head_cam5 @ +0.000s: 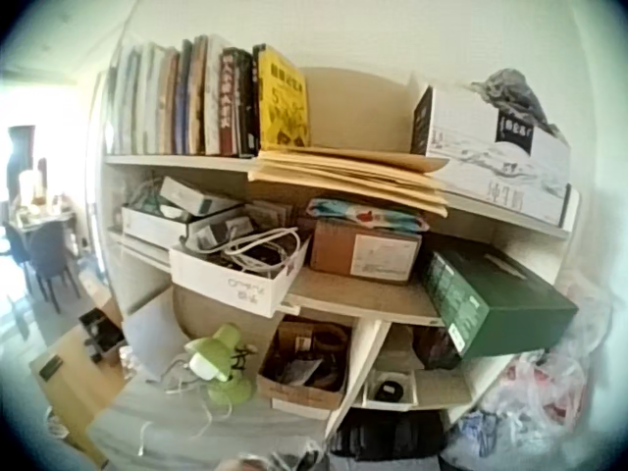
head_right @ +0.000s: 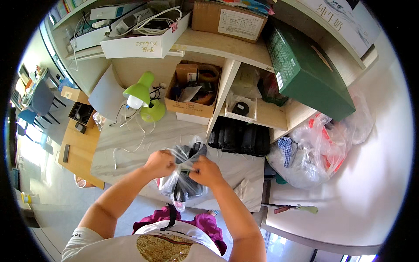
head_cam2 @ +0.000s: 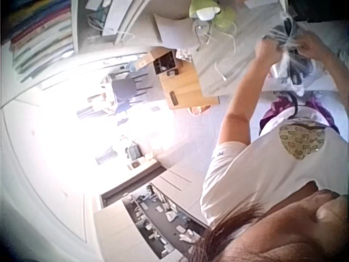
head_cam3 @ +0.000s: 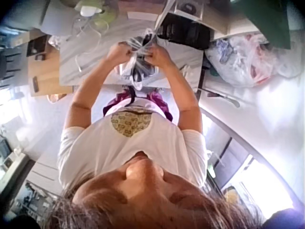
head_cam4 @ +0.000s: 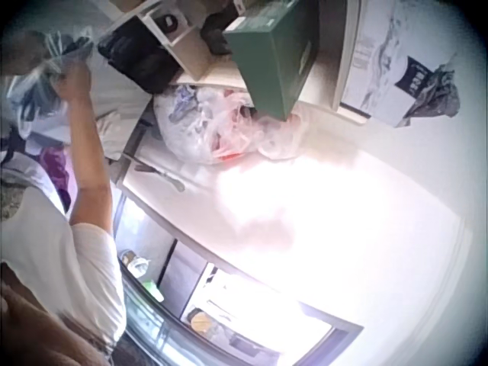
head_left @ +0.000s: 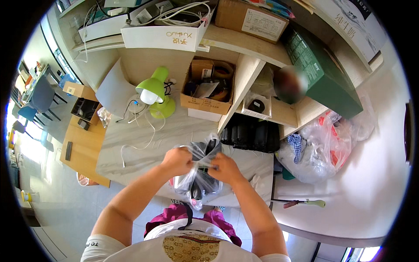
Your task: The person places black cylindrical objects into plastic bags, organizes them on a desk, and then ties the bags shut by hand.
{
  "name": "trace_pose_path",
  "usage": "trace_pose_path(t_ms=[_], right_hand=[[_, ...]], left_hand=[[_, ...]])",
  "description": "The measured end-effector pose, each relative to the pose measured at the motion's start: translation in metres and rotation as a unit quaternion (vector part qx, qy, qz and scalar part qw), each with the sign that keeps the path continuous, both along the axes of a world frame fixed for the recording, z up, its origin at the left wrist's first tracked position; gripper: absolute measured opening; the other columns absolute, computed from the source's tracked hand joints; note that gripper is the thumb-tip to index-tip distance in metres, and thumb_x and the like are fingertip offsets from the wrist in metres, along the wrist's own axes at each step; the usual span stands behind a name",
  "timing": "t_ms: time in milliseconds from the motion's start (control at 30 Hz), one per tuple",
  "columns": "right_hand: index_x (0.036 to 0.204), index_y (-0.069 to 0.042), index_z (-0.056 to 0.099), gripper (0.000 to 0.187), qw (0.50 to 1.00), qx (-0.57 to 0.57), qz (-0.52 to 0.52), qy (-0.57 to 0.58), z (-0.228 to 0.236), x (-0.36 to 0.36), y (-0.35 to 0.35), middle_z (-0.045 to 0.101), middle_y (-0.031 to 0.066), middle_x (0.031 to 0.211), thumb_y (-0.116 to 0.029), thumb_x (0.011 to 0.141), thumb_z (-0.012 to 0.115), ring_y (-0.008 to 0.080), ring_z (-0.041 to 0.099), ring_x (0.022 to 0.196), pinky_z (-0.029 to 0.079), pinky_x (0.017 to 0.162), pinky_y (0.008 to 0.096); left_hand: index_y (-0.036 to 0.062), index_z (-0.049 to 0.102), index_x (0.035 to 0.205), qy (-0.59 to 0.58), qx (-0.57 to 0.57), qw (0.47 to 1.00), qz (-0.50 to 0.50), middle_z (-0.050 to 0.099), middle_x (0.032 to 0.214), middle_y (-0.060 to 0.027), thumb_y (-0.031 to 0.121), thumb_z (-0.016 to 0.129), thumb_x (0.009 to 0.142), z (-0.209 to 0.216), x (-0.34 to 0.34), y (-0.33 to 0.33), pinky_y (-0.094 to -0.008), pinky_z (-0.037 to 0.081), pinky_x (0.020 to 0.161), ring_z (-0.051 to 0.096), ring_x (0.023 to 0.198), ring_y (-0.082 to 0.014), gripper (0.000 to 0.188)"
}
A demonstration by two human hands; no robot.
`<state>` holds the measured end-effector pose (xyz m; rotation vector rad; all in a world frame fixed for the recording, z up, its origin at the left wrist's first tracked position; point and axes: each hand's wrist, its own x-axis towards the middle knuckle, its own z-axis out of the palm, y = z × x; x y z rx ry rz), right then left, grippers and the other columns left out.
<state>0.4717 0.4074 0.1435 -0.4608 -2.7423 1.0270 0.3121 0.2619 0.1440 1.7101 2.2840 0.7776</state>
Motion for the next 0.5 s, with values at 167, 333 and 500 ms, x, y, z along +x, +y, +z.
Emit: trace_pose_path(t_ms=[167,333,500], right_hand=[[0.066,-0.002,0.060,0.022,0.978,-0.182,-0.105,-0.010,-0.040,0.026,-0.002,0.053,0.0083,0.078,-0.022,0.066,0.069,0.0228,0.056,0.068,0.045,0.059,0.0330],[0.066,-0.001,0.059,0.021,0.966,-0.211,-0.081,0.123,-0.020,-0.003,-0.035,0.051,0.0079,0.084,-0.017,0.069,0.072,0.0162,0.050,0.064,0.040,0.055,0.0267],[0.068,0.001,0.059,0.028,0.971,-0.155,-0.111,0.143,-0.014,-0.022,-0.044,0.053,0.0104,0.076,-0.024,0.076,0.070,0.0182,0.051,0.062,0.041,0.054,0.0288]], left_hand=[[0.0076,0.058,0.072,-0.040,0.082,0.988,0.123,0.057,0.076,-0.0086,0.015,0.062,0.072,-0.057,0.001,-0.021,-0.0411,0.049,0.055,0.059,0.062,-0.0311,0.008],[0.0088,0.057,0.081,-0.019,0.108,0.991,0.078,0.057,0.078,-0.0089,0.016,0.064,0.072,-0.056,0.002,-0.010,-0.0404,0.049,0.054,0.059,0.064,-0.0314,0.014],[0.0114,0.053,0.082,0.080,0.083,0.990,-0.077,0.053,0.080,-0.0058,0.016,0.064,0.068,-0.023,-0.017,0.022,-0.0379,0.049,0.052,0.059,0.068,-0.0257,0.018]])
